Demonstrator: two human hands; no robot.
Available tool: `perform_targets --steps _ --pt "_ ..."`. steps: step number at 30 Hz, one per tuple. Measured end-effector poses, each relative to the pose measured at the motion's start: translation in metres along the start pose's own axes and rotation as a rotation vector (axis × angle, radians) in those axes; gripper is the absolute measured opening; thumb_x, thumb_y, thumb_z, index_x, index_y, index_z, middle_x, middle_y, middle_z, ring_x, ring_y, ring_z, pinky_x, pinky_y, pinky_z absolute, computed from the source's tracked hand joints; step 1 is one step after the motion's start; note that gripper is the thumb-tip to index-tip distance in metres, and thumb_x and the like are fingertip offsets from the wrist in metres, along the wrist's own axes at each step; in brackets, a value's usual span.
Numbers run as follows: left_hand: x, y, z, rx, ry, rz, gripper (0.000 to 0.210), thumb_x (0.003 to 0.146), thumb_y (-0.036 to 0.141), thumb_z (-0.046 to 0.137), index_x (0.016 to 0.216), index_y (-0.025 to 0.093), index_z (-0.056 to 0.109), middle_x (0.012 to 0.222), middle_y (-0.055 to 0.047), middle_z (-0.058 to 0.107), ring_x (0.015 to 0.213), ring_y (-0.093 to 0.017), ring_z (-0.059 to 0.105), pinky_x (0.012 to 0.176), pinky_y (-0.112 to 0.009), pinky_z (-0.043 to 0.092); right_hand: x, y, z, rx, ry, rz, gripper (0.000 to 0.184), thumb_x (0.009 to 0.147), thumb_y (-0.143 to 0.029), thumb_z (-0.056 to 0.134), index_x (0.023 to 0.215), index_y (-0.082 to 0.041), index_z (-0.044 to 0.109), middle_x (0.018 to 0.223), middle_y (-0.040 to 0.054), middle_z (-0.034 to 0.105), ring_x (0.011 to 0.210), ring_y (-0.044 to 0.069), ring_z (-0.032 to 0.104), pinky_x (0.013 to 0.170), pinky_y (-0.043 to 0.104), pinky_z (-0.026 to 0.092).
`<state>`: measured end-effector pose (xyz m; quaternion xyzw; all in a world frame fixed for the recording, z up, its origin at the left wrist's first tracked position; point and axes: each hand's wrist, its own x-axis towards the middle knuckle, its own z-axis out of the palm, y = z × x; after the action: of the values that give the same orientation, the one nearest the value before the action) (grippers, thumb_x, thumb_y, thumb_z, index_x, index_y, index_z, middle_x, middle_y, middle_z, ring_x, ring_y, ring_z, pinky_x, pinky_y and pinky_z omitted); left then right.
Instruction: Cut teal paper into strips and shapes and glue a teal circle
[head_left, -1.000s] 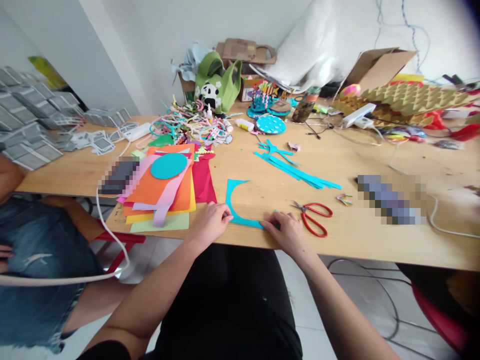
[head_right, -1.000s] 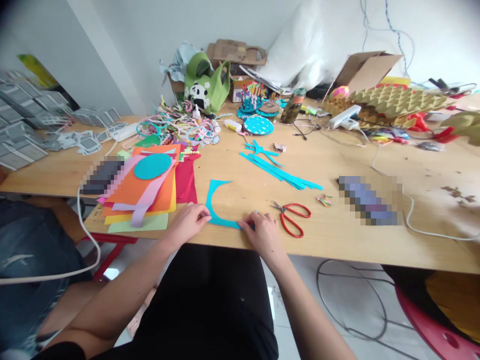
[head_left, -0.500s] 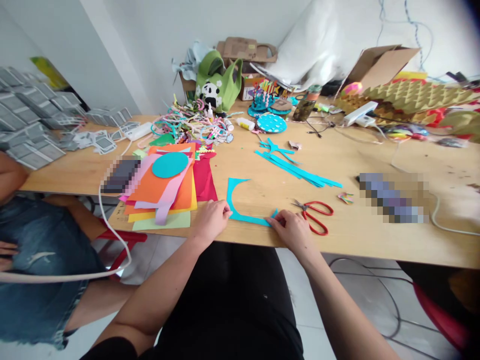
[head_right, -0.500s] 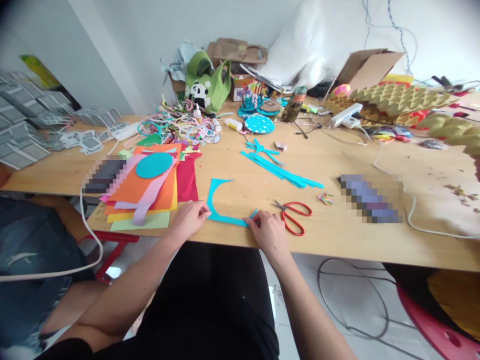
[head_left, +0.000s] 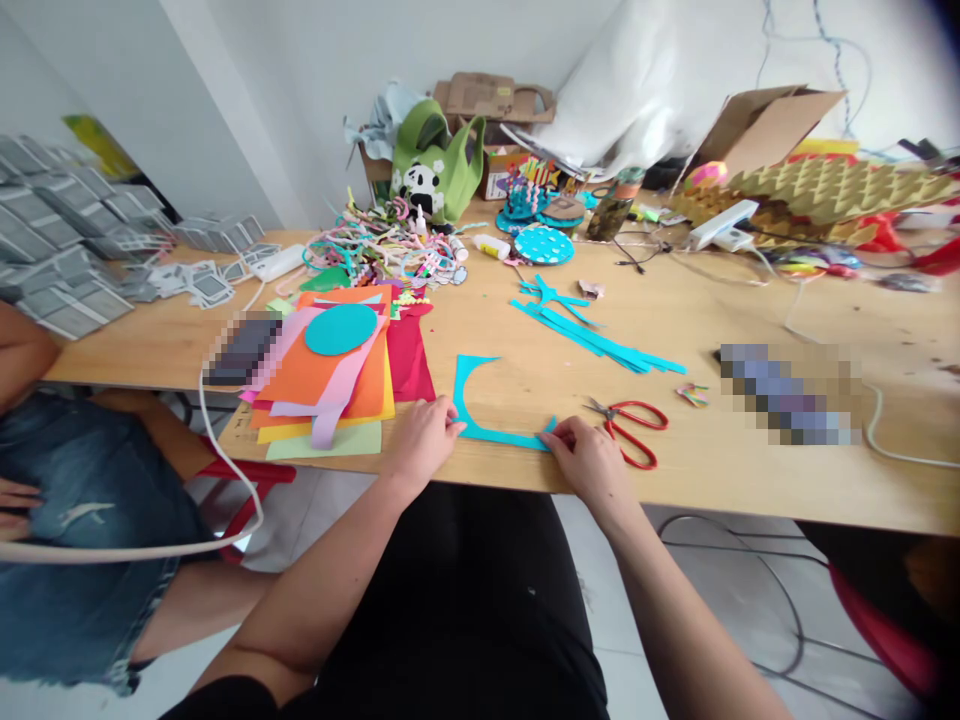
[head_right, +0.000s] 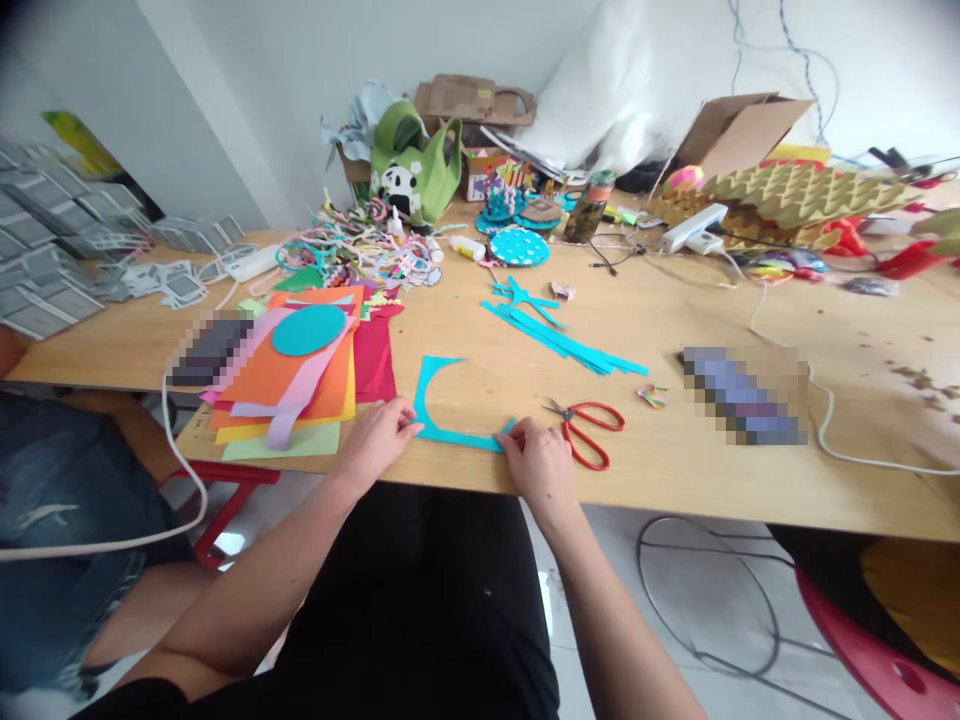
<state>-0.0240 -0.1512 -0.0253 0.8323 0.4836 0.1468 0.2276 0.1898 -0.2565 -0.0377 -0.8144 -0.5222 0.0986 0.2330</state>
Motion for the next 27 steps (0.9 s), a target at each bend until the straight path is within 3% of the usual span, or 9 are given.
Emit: perform_targets --steps 5,13,20,27 --pt "-0.002 0.000 0.001 -0.002 0.015 -0.018 0.010 0.081 0.022 0.066 0.086 0.018 0.058 0.078 -0.003 0.067 0.085 -0.020 0.059 0.075 -0.034 0.046 0.001 0.000 0.000 -0.044 -0.028 -0.013 0.019 0.083 -0.035 0.057 0.071 -0.021 0.055 0.068 0.0045 0.065 0.073 0.024 0.058 0.067 0.032 0.038" --pt "-0.006 0.004 0.002 0.034 0.046 0.009 0.011 0.082 0.020 0.065 0.089 0.018 0.057 0.077 -0.003 0.064 0.086 -0.020 0.056 0.075 -0.033 0.044 -0.004 0.001 0.002 -0.093 0.029 -0.051 0.029 0.088 -0.044 0.050 0.069 -0.022 0.053 0.067 0.0054 0.063 0.073 0.024 0.055 0.072 0.036 0.038" --pt "-0.006 0.006 0.000 0.032 0.034 0.006 0.009 0.083 0.020 0.064 0.088 0.018 0.057 0.076 -0.003 0.064 0.085 -0.020 0.056 0.076 -0.034 0.044 -0.008 0.007 0.003 -0.029 0.043 0.058 0.034 0.086 -0.050 0.046 0.076 -0.021 0.059 0.079 0.0085 0.068 0.080 0.028 0.057 0.073 0.039 0.038" --pt "-0.006 0.005 0.001 0.035 0.045 0.020 0.010 0.082 0.020 0.065 0.089 0.018 0.058 0.077 -0.003 0.065 0.085 -0.021 0.057 0.076 -0.034 0.045 -0.011 0.006 0.000 -0.063 0.008 0.079 0.032 0.085 -0.048 0.047 0.071 -0.022 0.059 0.074 0.0061 0.066 0.082 0.028 0.055 0.071 0.038 0.034"
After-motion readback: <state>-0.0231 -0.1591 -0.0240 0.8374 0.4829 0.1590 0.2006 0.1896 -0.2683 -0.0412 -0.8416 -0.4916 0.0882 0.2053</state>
